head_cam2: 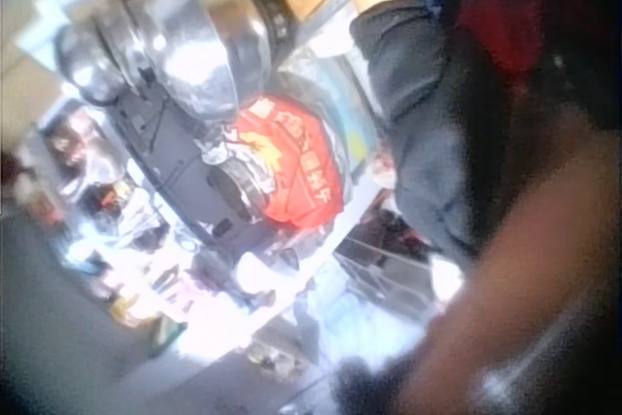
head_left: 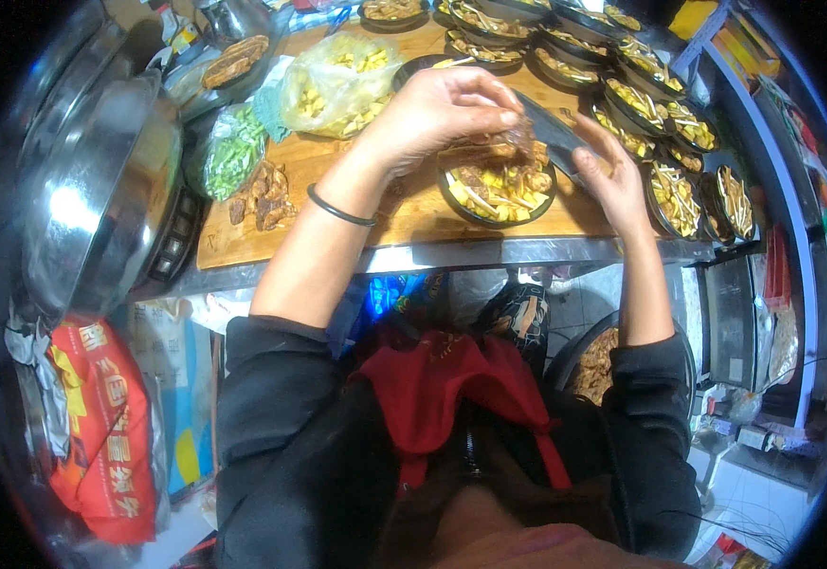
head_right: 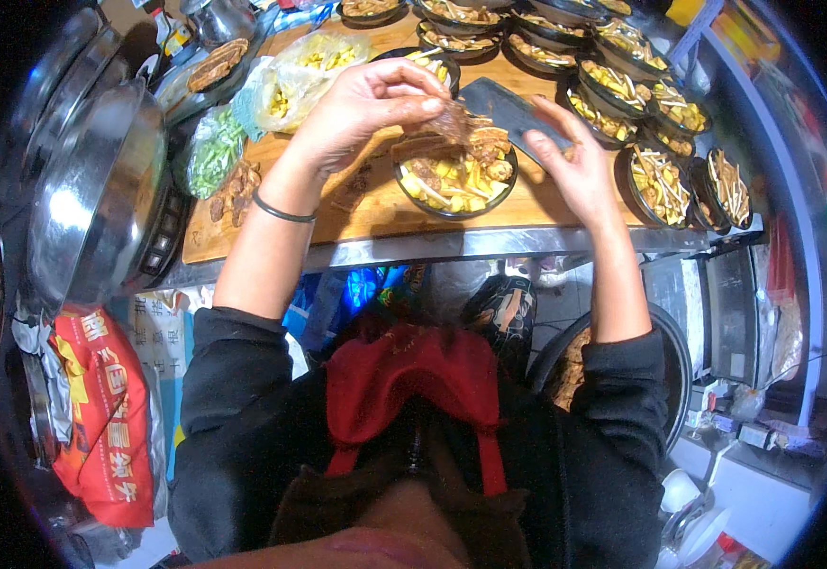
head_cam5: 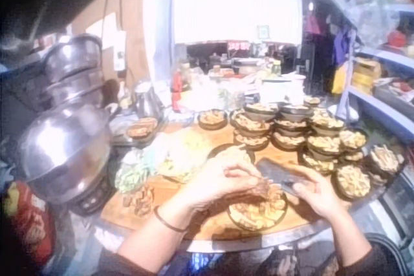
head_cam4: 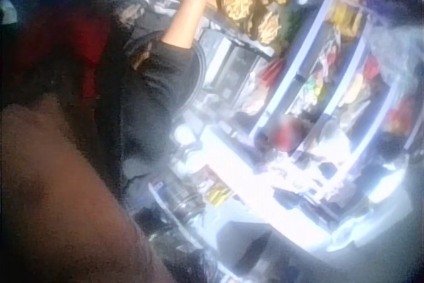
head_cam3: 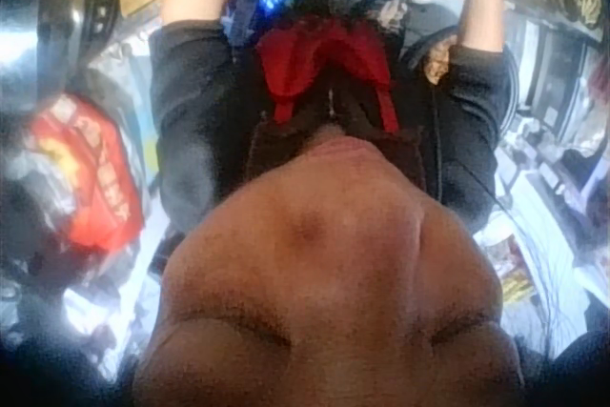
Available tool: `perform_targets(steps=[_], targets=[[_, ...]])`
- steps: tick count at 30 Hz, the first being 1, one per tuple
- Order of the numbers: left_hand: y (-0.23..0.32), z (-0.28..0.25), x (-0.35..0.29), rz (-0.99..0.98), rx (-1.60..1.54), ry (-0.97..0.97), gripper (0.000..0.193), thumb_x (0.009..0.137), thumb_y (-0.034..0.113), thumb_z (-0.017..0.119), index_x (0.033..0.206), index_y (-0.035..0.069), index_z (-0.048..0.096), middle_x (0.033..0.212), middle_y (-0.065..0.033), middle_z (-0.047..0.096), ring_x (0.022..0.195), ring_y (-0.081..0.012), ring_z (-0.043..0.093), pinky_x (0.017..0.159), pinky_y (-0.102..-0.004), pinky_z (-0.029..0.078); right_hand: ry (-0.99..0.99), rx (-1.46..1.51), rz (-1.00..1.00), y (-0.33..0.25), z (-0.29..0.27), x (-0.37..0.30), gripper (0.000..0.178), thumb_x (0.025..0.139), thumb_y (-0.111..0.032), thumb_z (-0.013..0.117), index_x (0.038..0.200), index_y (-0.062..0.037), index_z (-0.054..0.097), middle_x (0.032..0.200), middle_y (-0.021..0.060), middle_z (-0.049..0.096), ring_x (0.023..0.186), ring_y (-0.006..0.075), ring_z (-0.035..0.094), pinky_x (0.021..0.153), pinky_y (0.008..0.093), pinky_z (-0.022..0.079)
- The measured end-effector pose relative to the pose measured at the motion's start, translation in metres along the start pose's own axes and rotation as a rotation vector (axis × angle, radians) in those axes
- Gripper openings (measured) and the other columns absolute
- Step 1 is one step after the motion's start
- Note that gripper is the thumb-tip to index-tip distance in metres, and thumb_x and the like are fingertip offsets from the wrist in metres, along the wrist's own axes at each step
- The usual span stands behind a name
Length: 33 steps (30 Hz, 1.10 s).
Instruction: The person places strips of cooked meat onto bowls containing yellow and white food items. They repeatedly pick up meat from a large pot and arrange it on top of the contents of multiple small bowls lined up on a wooden board.
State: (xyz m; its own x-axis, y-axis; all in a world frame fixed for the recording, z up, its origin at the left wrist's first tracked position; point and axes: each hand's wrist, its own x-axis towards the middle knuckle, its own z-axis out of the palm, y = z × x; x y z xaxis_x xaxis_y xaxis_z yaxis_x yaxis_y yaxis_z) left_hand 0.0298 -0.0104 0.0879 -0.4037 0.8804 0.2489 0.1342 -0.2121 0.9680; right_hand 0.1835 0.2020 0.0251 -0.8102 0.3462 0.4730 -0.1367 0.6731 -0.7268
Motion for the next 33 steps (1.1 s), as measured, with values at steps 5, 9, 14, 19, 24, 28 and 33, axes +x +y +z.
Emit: perform_targets(steps=[5, 9, 14, 19, 24, 28, 33], targets=[[-0.018, 0.004, -0.009, -0.063, -0.1, 0.078, 0.019, 0.08, 0.011, 0.073, 0.096, 0.005, 0.065, 0.089, -0.0005, 0.066, 0.082, -0.0075, 0.061, 0.074, -0.0225, 0.05, -0.391, 0.594, 0.245, -0.031, 0.025, 0.016, 0.043, 0.084, -0.014, 0.069, 0.122, -0.0023, 0.053, 0.099, 0.0038, 0.062, 0.087, 0.0093, 0.06, 0.078, 0.0232, 0.049], [-0.047, -0.004, -0.027, -0.125, 0.008, 0.215, 0.017, 0.078, 0.007, 0.075, 0.088, 0.006, 0.062, 0.081, 0.0025, 0.062, 0.074, -0.0044, 0.057, 0.069, -0.0195, 0.047, -0.367, 0.583, 0.395, -0.037, 0.033, 0.024, 0.019, 0.088, -0.014, 0.065, 0.103, -0.0035, 0.06, 0.081, 0.0, 0.061, 0.064, 0.004, 0.055, 0.053, 0.0163, 0.042], [-0.079, -0.009, -0.04, -0.247, 0.059, 0.317, 0.017, 0.078, 0.008, 0.075, 0.088, 0.005, 0.062, 0.07, 0.0082, 0.054, 0.061, 0.0008, 0.044, 0.054, -0.0153, 0.036, -0.266, 0.135, 0.372, -0.033, 0.043, 0.02, 0.017, 0.085, -0.017, 0.068, 0.089, -0.0014, 0.065, 0.071, 0.0019, 0.064, 0.059, 0.0059, 0.053, 0.054, 0.0228, 0.043], [-0.089, -0.01, -0.043, -0.188, 0.129, 0.362, 0.01, 0.08, 0.008, 0.073, 0.085, 0.005, 0.064, 0.067, 0.0107, 0.049, 0.058, 0.0012, 0.04, 0.051, -0.0154, 0.033, -0.205, -0.039, 0.304, -0.026, 0.048, 0.023, 0.019, 0.083, -0.017, 0.07, 0.087, 0.0003, 0.065, 0.072, 0.0076, 0.065, 0.062, 0.0095, 0.056, 0.06, 0.0264, 0.046], [-0.093, -0.014, -0.045, -0.073, 0.332, 0.373, 0.009, 0.08, 0.01, 0.073, 0.084, 0.004, 0.067, 0.07, 0.0068, 0.053, 0.059, -0.0012, 0.042, 0.053, -0.0176, 0.036, -0.203, -0.074, 0.293, -0.023, 0.048, 0.018, 0.019, 0.082, -0.017, 0.071, 0.087, -0.0001, 0.065, 0.073, 0.0088, 0.066, 0.065, 0.0096, 0.057, 0.061, 0.0266, 0.046], [-0.096, -0.02, -0.046, 0.11, 0.545, 0.348, 0.011, 0.078, 0.012, 0.074, 0.085, 0.005, 0.069, 0.074, 0.0009, 0.056, 0.061, -0.0053, 0.046, 0.055, -0.0207, 0.04, -0.192, -0.052, 0.303, -0.024, 0.05, 0.018, 0.018, 0.082, -0.016, 0.071, 0.087, 0.0, 0.066, 0.074, 0.007, 0.067, 0.066, 0.0084, 0.057, 0.062, 0.0254, 0.046], [-0.092, -0.021, -0.045, 0.162, 0.609, 0.339, 0.015, 0.076, 0.015, 0.076, 0.086, 0.006, 0.069, 0.074, -0.0046, 0.057, 0.063, -0.0121, 0.05, 0.057, -0.025, 0.042, -0.209, 0.016, 0.372, -0.026, 0.048, 0.019, 0.015, 0.083, -0.013, 0.07, 0.089, 0.0001, 0.066, 0.075, 0.004, 0.066, 0.067, 0.0062, 0.056, 0.062, 0.0238, 0.046]])
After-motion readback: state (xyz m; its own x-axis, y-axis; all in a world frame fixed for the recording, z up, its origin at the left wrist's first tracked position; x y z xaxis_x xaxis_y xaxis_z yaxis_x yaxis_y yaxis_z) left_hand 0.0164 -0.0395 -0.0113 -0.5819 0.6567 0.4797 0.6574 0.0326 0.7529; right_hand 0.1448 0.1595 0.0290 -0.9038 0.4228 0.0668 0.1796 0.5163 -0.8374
